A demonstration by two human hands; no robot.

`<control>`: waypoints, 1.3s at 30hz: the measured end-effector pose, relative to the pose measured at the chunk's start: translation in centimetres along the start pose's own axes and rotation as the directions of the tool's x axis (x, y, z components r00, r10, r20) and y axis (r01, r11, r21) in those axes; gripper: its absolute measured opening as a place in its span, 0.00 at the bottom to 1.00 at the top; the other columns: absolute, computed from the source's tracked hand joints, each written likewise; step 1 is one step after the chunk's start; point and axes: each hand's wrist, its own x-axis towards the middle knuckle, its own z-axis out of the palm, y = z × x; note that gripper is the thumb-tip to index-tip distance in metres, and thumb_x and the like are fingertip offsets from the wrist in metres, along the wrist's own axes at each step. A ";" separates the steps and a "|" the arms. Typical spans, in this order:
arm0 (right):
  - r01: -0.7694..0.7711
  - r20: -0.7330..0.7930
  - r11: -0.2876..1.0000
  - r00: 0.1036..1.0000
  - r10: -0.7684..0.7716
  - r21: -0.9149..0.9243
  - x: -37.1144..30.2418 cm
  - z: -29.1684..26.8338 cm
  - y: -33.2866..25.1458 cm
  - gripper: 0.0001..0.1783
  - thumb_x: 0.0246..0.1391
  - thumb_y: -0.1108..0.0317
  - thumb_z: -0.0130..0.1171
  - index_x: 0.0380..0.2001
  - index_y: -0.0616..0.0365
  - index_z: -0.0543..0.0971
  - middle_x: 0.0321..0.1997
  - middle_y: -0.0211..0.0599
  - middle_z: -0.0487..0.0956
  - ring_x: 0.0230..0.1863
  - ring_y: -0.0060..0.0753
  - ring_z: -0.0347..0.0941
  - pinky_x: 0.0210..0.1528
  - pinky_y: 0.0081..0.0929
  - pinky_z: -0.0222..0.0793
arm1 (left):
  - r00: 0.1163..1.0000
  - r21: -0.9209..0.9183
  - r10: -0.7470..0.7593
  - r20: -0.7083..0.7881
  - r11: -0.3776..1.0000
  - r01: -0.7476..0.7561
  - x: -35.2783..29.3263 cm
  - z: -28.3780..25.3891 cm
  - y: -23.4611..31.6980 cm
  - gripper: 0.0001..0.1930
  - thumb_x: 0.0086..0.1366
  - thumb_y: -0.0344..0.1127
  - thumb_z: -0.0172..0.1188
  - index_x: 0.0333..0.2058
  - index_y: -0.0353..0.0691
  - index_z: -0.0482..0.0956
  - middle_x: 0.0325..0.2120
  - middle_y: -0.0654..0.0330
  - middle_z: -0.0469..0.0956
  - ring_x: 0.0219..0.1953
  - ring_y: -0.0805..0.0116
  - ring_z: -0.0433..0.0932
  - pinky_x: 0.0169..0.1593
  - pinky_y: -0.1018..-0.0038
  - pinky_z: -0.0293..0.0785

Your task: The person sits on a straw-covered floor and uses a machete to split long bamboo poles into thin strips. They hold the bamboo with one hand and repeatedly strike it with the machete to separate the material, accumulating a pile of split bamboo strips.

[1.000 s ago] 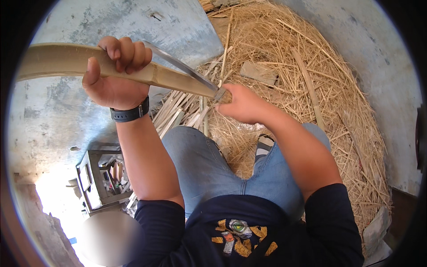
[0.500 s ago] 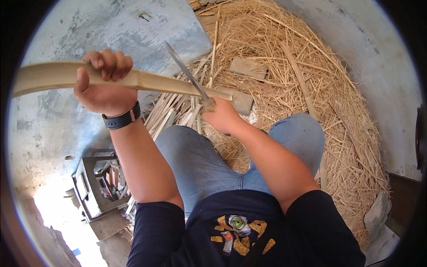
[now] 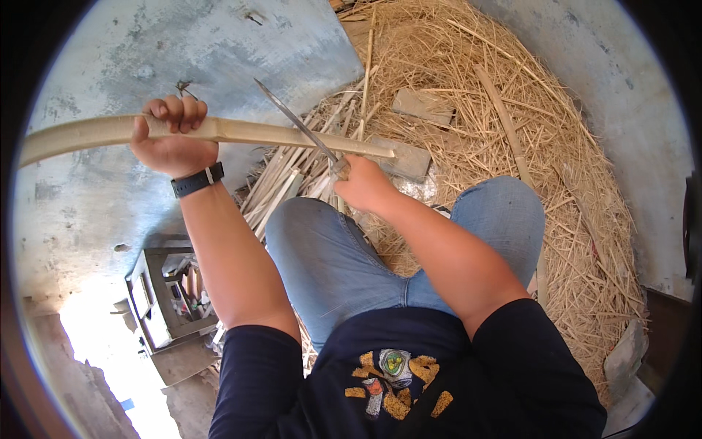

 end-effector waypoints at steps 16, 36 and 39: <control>-0.171 0.141 0.982 0.977 0.159 0.075 -0.4 -4.6 0.3 0.25 0.46 0.67 0.59 0.47 0.71 0.74 0.45 0.62 0.78 0.47 0.53 0.77 0.49 0.38 0.73 | 0.972 -0.036 -0.008 0.237 0.999 0.017 -0.3 4.5 -1.0 0.17 0.52 0.53 0.56 0.25 0.44 0.70 0.15 0.68 0.59 0.19 0.75 0.55 0.28 0.75 0.52; -0.039 0.011 0.989 0.999 0.038 0.142 -1.3 -1.1 1.1 0.26 0.46 0.67 0.58 0.50 0.68 0.74 0.39 0.58 0.80 0.41 0.50 0.79 0.45 0.37 0.73 | 0.994 0.035 0.026 0.104 0.999 -0.030 -0.3 3.1 -1.0 0.16 0.50 0.53 0.55 0.22 0.47 0.70 0.15 0.69 0.58 0.18 0.74 0.54 0.28 0.74 0.50; -0.265 -0.010 0.964 0.964 0.265 0.025 1.6 -0.3 6.0 0.23 0.48 0.67 0.58 0.48 0.64 0.75 0.41 0.57 0.80 0.42 0.53 0.78 0.48 0.41 0.73 | 0.997 0.080 0.037 -0.071 0.996 -0.032 -0.3 2.4 -0.8 0.15 0.49 0.52 0.54 0.21 0.47 0.68 0.14 0.68 0.56 0.17 0.74 0.53 0.26 0.74 0.50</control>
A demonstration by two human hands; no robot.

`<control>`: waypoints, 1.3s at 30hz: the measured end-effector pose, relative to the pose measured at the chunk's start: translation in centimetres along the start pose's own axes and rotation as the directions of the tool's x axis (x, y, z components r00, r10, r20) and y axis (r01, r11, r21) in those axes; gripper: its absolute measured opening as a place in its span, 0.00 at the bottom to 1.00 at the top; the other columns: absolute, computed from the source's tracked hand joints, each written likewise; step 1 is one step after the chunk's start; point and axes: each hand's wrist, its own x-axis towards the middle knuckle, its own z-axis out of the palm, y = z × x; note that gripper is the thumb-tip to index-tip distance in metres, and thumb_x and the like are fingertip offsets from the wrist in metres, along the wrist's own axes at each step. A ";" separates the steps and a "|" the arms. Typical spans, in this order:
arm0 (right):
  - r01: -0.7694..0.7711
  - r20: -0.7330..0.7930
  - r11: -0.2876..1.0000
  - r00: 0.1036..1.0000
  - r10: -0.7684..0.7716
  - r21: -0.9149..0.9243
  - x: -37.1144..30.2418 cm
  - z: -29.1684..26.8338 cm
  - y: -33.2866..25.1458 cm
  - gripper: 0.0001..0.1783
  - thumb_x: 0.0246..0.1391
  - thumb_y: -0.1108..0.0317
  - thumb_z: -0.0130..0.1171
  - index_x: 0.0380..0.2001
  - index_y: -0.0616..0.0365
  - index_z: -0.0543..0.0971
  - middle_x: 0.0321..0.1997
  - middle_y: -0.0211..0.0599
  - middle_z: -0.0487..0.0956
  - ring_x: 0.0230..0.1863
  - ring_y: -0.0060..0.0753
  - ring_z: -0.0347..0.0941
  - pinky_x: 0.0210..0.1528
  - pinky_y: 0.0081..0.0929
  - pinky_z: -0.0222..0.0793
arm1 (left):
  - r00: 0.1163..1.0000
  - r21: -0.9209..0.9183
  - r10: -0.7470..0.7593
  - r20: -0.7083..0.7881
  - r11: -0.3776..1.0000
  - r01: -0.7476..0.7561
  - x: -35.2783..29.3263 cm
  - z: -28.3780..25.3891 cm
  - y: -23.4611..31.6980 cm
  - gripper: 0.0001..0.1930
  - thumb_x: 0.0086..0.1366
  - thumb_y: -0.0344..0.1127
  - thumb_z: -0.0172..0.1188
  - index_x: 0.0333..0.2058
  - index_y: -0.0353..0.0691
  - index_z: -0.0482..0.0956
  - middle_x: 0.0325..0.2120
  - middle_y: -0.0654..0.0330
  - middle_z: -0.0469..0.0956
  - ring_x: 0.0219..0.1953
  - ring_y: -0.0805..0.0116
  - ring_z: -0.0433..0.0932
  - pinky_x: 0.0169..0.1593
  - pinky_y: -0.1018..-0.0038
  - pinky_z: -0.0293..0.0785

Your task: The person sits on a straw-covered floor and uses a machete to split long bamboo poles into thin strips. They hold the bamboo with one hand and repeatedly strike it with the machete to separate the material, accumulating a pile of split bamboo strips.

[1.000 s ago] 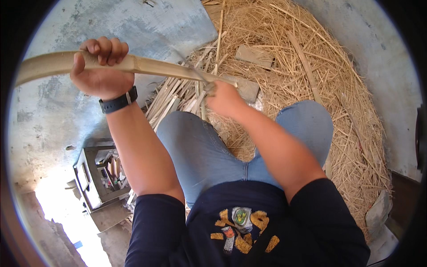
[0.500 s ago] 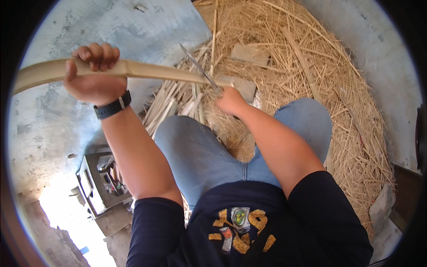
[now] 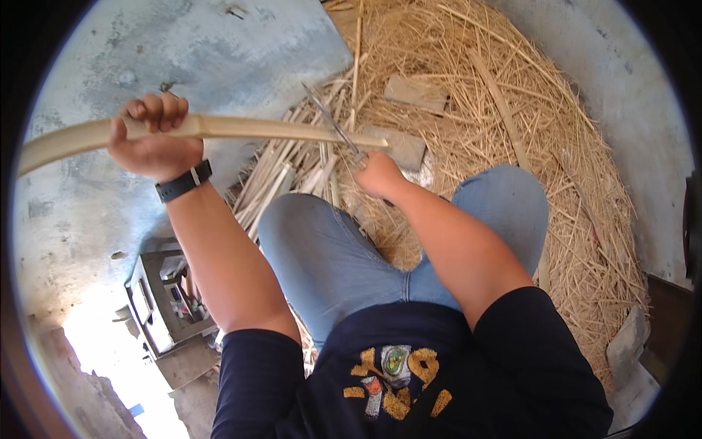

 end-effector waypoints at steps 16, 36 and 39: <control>-0.042 0.011 0.949 0.999 0.048 -0.312 1.5 -1.2 2.8 0.22 0.48 0.67 0.57 0.48 0.64 0.76 0.39 0.56 0.80 0.37 0.48 0.80 0.43 0.37 0.76 | 0.997 -0.025 -0.004 0.082 1.000 0.007 -0.1 -1.0 0.2 0.16 0.49 0.54 0.54 0.21 0.48 0.69 0.13 0.70 0.58 0.17 0.75 0.54 0.26 0.75 0.50; -0.015 -0.039 0.990 0.999 0.020 0.138 -0.3 2.0 0.6 0.20 0.47 0.67 0.58 0.44 0.64 0.75 0.40 0.57 0.80 0.41 0.54 0.79 0.46 0.41 0.74 | 0.995 0.052 0.035 -0.089 0.998 -0.031 -0.5 -0.2 0.1 0.16 0.49 0.54 0.51 0.20 0.47 0.66 0.13 0.69 0.55 0.17 0.75 0.52 0.26 0.74 0.49; 0.150 -0.058 0.988 0.987 -0.149 0.022 -2.5 1.7 -2.0 0.18 0.47 0.68 0.57 0.43 0.63 0.76 0.40 0.55 0.80 0.40 0.52 0.79 0.45 0.40 0.75 | 0.995 0.068 0.055 -0.083 0.996 -0.049 -0.4 0.4 0.0 0.16 0.49 0.53 0.50 0.20 0.47 0.65 0.13 0.69 0.55 0.17 0.74 0.52 0.26 0.74 0.49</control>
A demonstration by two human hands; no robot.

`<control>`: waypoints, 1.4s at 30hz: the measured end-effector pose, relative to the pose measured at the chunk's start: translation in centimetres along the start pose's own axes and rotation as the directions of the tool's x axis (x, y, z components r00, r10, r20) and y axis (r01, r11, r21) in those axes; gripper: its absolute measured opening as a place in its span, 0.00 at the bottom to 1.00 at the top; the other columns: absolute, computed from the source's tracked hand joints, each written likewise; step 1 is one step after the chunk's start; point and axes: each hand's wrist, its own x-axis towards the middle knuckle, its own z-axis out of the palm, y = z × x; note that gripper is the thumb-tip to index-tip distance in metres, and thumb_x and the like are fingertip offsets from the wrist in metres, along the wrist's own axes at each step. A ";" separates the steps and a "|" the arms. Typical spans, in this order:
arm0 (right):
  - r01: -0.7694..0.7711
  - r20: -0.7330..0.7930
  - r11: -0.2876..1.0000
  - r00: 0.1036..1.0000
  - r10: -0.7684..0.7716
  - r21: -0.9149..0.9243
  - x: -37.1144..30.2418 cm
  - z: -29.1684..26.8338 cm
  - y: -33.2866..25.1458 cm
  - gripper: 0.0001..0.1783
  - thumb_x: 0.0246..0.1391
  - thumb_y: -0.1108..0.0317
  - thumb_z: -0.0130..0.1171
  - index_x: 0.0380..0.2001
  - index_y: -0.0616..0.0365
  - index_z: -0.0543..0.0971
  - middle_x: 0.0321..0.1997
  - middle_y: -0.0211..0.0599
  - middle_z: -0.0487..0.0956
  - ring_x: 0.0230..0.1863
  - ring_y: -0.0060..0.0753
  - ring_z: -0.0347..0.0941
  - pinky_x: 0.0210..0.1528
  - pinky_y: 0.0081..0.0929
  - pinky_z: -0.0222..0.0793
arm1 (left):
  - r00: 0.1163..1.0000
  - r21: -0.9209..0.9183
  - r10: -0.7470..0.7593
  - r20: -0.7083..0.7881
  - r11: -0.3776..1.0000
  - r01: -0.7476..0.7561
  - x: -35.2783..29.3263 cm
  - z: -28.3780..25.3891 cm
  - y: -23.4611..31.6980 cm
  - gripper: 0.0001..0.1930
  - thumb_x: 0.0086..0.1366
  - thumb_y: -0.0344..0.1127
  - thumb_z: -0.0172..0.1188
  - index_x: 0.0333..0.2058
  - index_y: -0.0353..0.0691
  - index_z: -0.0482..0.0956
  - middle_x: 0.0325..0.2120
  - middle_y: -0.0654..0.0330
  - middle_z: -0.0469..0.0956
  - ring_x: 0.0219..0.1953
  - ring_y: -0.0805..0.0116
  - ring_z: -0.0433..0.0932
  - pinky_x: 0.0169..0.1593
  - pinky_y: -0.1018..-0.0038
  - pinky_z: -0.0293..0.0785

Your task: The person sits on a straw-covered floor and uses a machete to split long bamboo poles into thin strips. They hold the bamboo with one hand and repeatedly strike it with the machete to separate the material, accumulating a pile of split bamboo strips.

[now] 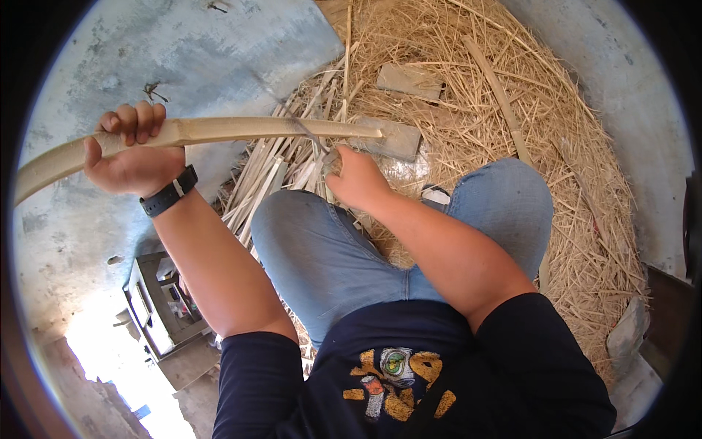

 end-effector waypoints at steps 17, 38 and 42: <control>0.006 0.118 0.939 0.992 0.036 -0.343 1.6 0.7 4.2 0.18 0.53 0.64 0.54 0.44 0.62 0.77 0.39 0.49 0.81 0.44 0.51 0.77 0.46 0.42 0.73 | 0.967 0.090 0.012 -0.255 0.996 0.011 0.1 -2.8 0.0 0.15 0.55 0.51 0.43 0.22 0.46 0.62 0.14 0.66 0.54 0.17 0.71 0.51 0.26 0.71 0.51; -0.128 0.049 0.982 0.991 0.122 0.142 1.4 1.3 1.3 0.25 0.48 0.67 0.57 0.49 0.69 0.72 0.44 0.55 0.79 0.47 0.50 0.77 0.50 0.40 0.73 | 0.893 0.221 0.099 -0.438 0.975 0.000 0.0 0.8 -0.6 0.16 0.65 0.49 0.37 0.23 0.45 0.59 0.15 0.66 0.54 0.19 0.71 0.51 0.28 0.71 0.52; 0.156 0.020 0.988 0.987 -0.156 0.005 -0.3 1.0 -1.4 0.25 0.50 0.70 0.55 0.51 0.73 0.69 0.39 0.56 0.79 0.36 0.48 0.80 0.41 0.37 0.77 | 0.875 0.327 0.183 -0.447 0.944 -0.030 -0.3 2.1 -0.8 0.16 0.66 0.48 0.36 0.24 0.45 0.58 0.16 0.66 0.54 0.20 0.71 0.50 0.29 0.70 0.53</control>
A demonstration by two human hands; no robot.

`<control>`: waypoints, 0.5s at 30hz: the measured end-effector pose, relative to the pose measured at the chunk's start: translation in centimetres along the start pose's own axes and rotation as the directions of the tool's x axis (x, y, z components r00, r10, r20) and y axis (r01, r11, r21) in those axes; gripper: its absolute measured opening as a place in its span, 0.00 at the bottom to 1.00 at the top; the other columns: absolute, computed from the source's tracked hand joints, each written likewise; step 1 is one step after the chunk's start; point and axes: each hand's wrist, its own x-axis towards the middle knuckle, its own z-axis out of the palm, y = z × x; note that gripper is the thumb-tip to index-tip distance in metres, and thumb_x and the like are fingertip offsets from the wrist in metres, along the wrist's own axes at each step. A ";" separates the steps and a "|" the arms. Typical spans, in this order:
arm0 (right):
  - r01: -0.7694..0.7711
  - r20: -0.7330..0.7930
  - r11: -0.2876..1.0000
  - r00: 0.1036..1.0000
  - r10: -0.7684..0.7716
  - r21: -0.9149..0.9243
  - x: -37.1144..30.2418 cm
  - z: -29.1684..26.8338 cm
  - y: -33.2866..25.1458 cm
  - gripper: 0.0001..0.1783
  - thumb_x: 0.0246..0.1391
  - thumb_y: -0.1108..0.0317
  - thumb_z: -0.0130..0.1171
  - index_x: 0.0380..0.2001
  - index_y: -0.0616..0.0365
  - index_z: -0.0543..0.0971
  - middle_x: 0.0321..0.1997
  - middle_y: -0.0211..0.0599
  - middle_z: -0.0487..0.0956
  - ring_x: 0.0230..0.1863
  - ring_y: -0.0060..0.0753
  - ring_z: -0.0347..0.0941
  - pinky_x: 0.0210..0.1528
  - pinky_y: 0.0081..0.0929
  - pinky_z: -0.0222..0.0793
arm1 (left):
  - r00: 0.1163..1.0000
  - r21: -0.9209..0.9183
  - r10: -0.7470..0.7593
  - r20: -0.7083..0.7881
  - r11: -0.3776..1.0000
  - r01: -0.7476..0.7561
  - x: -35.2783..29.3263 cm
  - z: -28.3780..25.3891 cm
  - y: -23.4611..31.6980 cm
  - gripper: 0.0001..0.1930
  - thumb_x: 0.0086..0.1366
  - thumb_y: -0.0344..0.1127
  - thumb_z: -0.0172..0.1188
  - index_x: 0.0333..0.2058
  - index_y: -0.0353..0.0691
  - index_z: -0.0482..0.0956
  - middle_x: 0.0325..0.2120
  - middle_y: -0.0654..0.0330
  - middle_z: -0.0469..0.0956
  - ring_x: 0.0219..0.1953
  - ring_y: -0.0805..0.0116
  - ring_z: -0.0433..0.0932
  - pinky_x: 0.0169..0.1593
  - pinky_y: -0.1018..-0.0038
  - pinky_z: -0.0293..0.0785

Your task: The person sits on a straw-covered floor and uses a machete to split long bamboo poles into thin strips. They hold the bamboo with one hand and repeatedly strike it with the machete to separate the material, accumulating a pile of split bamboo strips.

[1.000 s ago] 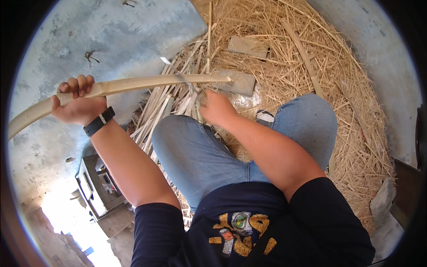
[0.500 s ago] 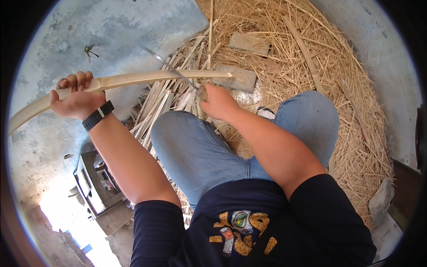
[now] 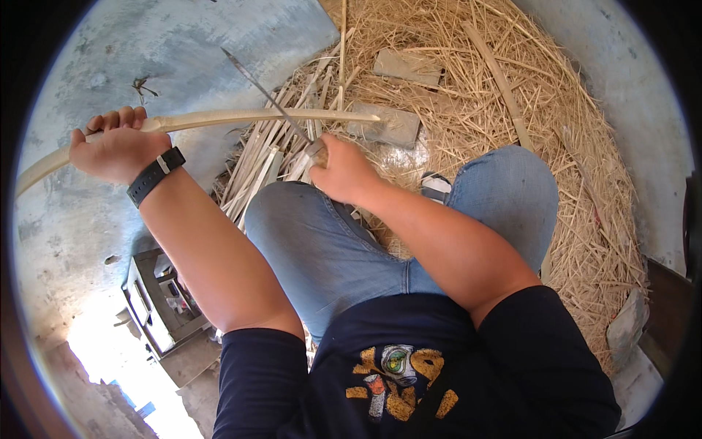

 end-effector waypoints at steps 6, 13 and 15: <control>-0.328 0.006 0.943 0.944 0.329 0.060 2.2 -1.0 4.3 0.25 0.47 0.66 0.59 0.48 0.70 0.73 0.42 0.59 0.79 0.46 0.53 0.77 0.50 0.39 0.72 | 0.998 -0.030 -0.055 0.007 0.998 0.055 0.1 0.5 0.3 0.16 0.66 0.48 0.36 0.24 0.45 0.59 0.16 0.67 0.53 0.20 0.71 0.50 0.29 0.70 0.53; 0.073 -0.012 0.997 0.997 -0.073 -0.003 -0.7 -1.5 -1.9 0.24 0.46 0.68 0.58 0.47 0.69 0.73 0.36 0.52 0.80 0.35 0.44 0.79 0.39 0.35 0.74 | 0.999 -0.030 0.016 0.042 0.999 -0.015 -0.6 0.9 0.5 0.16 0.66 0.47 0.35 0.23 0.44 0.58 0.17 0.66 0.53 0.19 0.71 0.50 0.26 0.72 0.49; -0.005 0.006 0.997 1.000 0.005 0.074 -0.3 -1.4 -0.1 0.23 0.46 0.69 0.58 0.46 0.69 0.73 0.37 0.52 0.80 0.36 0.45 0.79 0.40 0.35 0.74 | 0.999 -0.026 -0.002 0.043 1.000 0.003 -0.7 0.8 0.2 0.16 0.66 0.48 0.35 0.23 0.45 0.59 0.16 0.66 0.53 0.19 0.71 0.49 0.27 0.71 0.49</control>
